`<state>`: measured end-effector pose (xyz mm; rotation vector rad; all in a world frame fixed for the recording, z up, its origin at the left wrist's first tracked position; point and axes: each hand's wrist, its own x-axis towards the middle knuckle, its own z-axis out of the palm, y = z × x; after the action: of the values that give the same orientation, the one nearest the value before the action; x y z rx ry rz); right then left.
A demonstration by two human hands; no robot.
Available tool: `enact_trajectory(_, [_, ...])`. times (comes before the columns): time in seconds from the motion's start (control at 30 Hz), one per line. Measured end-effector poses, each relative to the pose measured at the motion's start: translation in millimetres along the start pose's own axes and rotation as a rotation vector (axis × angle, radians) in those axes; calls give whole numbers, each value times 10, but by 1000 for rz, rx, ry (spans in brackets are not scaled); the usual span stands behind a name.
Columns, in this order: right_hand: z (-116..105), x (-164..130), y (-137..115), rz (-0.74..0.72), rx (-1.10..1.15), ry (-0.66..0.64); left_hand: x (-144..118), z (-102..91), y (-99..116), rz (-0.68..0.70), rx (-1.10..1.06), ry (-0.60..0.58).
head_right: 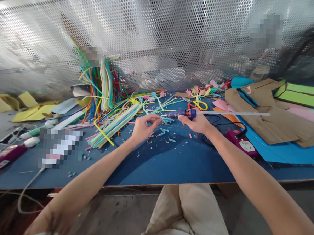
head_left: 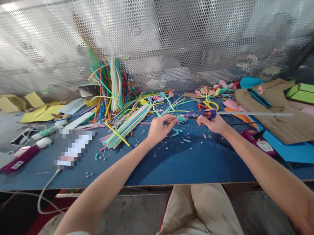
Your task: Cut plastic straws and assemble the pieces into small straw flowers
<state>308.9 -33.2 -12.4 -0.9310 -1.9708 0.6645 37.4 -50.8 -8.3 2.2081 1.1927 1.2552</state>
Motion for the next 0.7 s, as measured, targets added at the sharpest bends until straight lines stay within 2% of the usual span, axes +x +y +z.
enact_trajectory(0.17, [1,-4,30,18,-9,-6,3,1,5,6,-3,-1])
enact_trajectory(0.33, [2,6,-48,49,-61,0,2,-10,18,26,0,-6])
enact_trajectory(0.4, [-4,32,-91,64,-203,34,0,-14,26,52,7,-25])
enact_trajectory(0.53, [-63,104,-69,129,-656,104,-3,-10,36,75,20,-38])
enact_trajectory(0.6, [-119,121,11,175,-812,78,-3,-4,33,59,0,-40])
enact_trajectory(0.7, [-210,93,159,174,-971,-41,2,2,19,21,-45,-47])
